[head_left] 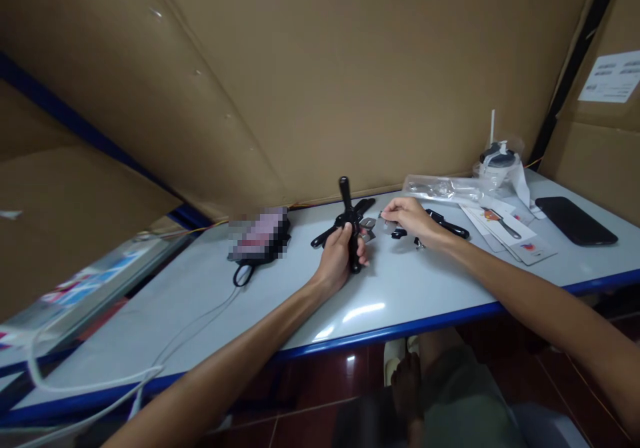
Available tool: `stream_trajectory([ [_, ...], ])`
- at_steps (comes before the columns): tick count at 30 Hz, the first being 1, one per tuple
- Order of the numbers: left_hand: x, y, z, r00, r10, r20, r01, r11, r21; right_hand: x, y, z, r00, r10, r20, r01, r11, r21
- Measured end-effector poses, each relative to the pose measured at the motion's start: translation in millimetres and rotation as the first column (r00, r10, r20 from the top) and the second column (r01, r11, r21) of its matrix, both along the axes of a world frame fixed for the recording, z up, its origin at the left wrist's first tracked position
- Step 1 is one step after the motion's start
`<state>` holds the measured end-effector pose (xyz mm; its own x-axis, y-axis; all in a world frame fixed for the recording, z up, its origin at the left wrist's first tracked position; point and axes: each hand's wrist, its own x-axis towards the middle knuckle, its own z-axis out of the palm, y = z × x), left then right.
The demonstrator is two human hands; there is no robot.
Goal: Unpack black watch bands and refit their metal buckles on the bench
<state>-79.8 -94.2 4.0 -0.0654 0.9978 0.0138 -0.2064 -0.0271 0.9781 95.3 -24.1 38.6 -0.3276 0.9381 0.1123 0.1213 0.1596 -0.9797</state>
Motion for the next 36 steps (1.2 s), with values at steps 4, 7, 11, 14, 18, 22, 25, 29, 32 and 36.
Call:
stream_trajectory([
  [4,4,-6,-1.0,0.998,-0.049,0.034,0.049,0.999,-0.007,3,7,-4.3,0.998,-0.022,-0.055,0.016,0.994,-0.104],
  [7,4,-6,-2.2,0.997,-0.045,0.055,0.046,0.999,-0.011,4,9,-7.5,0.994,-0.004,-0.113,-0.014,0.989,-0.15],
  [11,3,-6,-2.8,0.998,-0.043,0.054,0.044,0.999,-0.011,3,9,-7.9,0.989,0.033,-0.142,-0.055,0.987,-0.152],
  [14,5,-6,-2.7,0.998,-0.043,0.036,0.044,0.999,-0.013,2,7,-6.7,0.994,0.026,-0.105,-0.041,0.989,-0.144],
  [18,6,-7,-2.4,0.999,-0.054,0.011,0.054,0.998,-0.013,1,3,-4.1,0.999,-0.035,-0.004,0.035,0.993,-0.111],
  [22,6,-6,-2.6,0.998,-0.055,0.003,0.056,0.998,-0.03,2,1,-2.1,1.0,0.0,0.011,0.002,0.987,-0.16],
  [25,5,-5,-2.9,0.999,-0.049,0.015,0.05,0.998,-0.033,3,2,-3.8,0.998,0.044,-0.043,-0.053,0.968,-0.247],
  [29,4,-4,-3.1,0.998,-0.043,0.046,0.045,0.998,-0.042,3,4,-8.1,0.981,0.125,-0.148,-0.165,0.939,-0.301],
  [32,3,-4,-3.2,0.997,-0.041,0.061,0.044,0.998,-0.046,3,2,-8.4,0.965,0.165,-0.204,-0.219,0.934,-0.283],
  [36,3,-3,-3.8,0.996,-0.044,0.073,0.047,0.998,-0.039,4,-1,-5.8,0.958,0.161,-0.237,-0.222,0.941,-0.256],
])
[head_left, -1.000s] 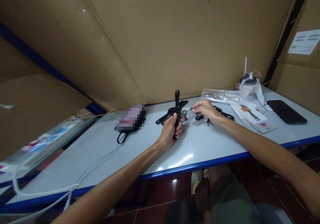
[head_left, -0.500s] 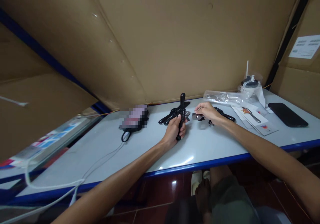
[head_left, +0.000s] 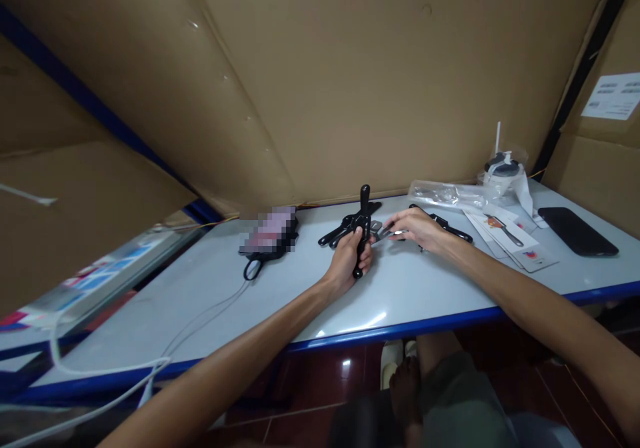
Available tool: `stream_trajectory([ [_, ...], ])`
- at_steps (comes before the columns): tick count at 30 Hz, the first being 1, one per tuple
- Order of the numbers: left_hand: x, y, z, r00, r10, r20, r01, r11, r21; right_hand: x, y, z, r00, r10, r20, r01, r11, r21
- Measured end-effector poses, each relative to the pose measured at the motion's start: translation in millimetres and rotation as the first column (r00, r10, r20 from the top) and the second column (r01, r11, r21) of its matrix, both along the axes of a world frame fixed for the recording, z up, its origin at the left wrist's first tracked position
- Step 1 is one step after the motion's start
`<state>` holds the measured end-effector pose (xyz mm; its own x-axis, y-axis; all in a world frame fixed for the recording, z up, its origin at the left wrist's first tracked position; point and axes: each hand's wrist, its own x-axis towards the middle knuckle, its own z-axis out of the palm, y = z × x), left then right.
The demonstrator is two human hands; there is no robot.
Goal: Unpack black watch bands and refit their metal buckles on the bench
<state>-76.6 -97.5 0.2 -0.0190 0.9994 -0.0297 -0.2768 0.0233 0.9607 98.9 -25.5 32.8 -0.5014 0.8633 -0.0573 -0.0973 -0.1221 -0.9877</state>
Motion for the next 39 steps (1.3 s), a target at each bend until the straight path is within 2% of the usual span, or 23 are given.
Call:
stream_trajectory([
  [8,-1,2,-1.6,1.0,-0.003,0.005,0.003,1.0,0.0,0,-5,3.4,0.998,-0.038,0.048,0.041,0.998,-0.046],
  [14,1,0,-0.2,0.999,-0.006,-0.04,0.007,0.999,0.031,-5,-4,3.1,0.994,-0.111,-0.016,0.112,0.992,0.051],
  [17,3,-2,1.1,0.995,-0.014,-0.096,0.019,0.998,0.052,-6,-3,1.4,0.986,-0.164,0.015,0.161,0.979,0.126],
  [21,5,-3,1.6,0.989,-0.032,-0.146,0.04,0.998,0.054,-9,-3,1.0,0.977,-0.203,0.067,0.196,0.976,0.096],
  [25,3,-3,1.7,0.992,-0.033,-0.123,0.038,0.998,0.042,-13,-8,1.6,0.983,-0.17,0.076,0.166,0.985,0.052],
  [31,1,0,4.1,0.999,-0.005,-0.038,0.003,0.999,-0.045,-14,-12,-2.0,0.993,-0.121,-0.006,0.12,0.992,-0.047],
  [36,-1,0,4.7,0.999,0.037,-0.002,-0.037,0.997,-0.072,-12,-9,-6.0,0.986,-0.167,0.019,0.166,0.986,0.012],
  [39,-2,0,4.9,0.999,0.041,-0.019,-0.042,0.996,-0.073,-11,-8,-6.5,0.989,-0.148,0.013,0.147,0.989,0.03],
])
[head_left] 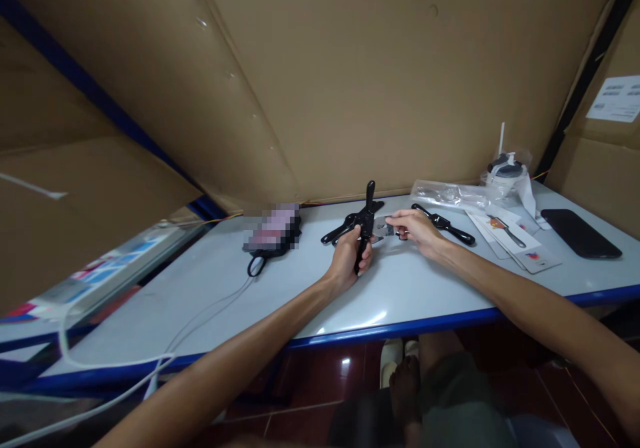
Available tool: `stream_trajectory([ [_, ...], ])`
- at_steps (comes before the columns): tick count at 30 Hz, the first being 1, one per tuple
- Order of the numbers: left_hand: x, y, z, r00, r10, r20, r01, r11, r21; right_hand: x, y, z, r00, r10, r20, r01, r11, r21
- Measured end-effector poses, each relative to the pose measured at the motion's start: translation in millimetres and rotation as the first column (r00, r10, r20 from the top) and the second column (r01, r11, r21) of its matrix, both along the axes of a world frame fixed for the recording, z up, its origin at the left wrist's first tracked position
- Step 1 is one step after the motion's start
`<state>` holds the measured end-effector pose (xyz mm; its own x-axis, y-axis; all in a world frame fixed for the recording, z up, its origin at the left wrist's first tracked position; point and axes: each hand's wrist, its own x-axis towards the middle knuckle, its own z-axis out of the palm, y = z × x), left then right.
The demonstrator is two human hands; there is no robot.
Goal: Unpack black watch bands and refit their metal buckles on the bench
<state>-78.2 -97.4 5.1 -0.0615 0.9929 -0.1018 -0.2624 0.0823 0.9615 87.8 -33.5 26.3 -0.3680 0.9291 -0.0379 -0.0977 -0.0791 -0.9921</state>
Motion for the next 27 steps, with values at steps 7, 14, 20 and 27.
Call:
stream_trajectory([
  [7,2,-1,-0.5,0.992,-0.082,-0.091,0.087,0.995,0.049,-3,-2,-2.7,0.999,0.034,-0.024,-0.034,0.999,0.02],
  [14,5,-2,-3.1,0.975,-0.116,-0.192,0.14,0.983,0.117,-4,-2,-2.7,0.996,0.08,0.029,-0.081,0.996,0.048],
  [20,5,-3,-4.4,0.973,-0.11,-0.202,0.138,0.982,0.13,-5,-2,-0.9,0.993,0.095,0.074,-0.101,0.992,0.08],
  [27,2,-1,-4.8,0.984,-0.11,-0.143,0.123,0.988,0.092,24,22,29.6,0.896,-0.32,0.307,0.11,0.832,0.544],
])
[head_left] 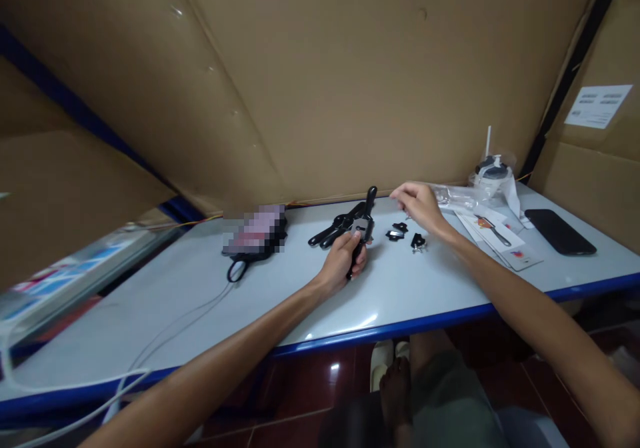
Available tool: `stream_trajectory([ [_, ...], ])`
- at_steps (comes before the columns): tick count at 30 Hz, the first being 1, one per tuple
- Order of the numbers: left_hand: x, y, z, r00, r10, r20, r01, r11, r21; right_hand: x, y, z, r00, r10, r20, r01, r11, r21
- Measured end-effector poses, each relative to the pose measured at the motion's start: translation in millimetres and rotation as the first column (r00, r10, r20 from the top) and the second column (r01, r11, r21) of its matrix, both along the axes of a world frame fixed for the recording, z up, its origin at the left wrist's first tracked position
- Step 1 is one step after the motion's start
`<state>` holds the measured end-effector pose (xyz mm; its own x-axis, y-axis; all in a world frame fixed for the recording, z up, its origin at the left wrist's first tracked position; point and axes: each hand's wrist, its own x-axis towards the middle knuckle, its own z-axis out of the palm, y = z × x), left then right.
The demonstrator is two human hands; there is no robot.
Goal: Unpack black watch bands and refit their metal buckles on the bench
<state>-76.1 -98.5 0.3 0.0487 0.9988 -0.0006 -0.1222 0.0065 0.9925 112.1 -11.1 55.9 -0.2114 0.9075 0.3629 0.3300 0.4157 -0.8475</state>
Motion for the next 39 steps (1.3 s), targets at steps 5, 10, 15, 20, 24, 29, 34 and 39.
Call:
stream_trajectory([
  [5,-1,1,0.7,1.0,0.001,0.012,0.0,1.0,-0.018,40,12,16.7,0.804,-0.183,0.566,0.074,0.975,0.21],
  [10,1,-1,3.4,1.0,-0.006,-0.012,0.005,1.0,-0.022,55,15,18.3,0.569,0.314,0.76,-0.208,0.949,-0.237],
  [15,1,-1,3.1,1.0,-0.007,-0.031,0.007,1.0,-0.011,49,7,21.0,0.492,0.241,0.837,-0.246,0.96,-0.131],
  [20,0,-1,2.7,0.999,-0.012,-0.032,0.012,1.0,-0.017,43,4,19.4,0.438,0.367,0.821,-0.288,0.922,-0.258],
  [24,1,-2,3.6,0.999,-0.006,-0.036,0.006,1.0,-0.024,41,7,13.4,0.473,0.426,0.771,-0.22,0.905,-0.366],
  [29,1,-2,3.1,0.999,-0.006,-0.036,0.005,1.0,-0.019,41,11,6.1,0.593,0.415,0.69,-0.178,0.903,-0.39],
  [34,0,-1,2.7,0.999,-0.01,-0.036,0.009,1.0,-0.025,41,16,1.6,0.571,0.363,0.736,-0.177,0.93,-0.322],
  [39,0,-2,3.6,1.0,0.007,-0.026,-0.008,1.0,-0.028,41,13,5.0,0.536,0.373,0.757,-0.171,0.927,-0.335],
])
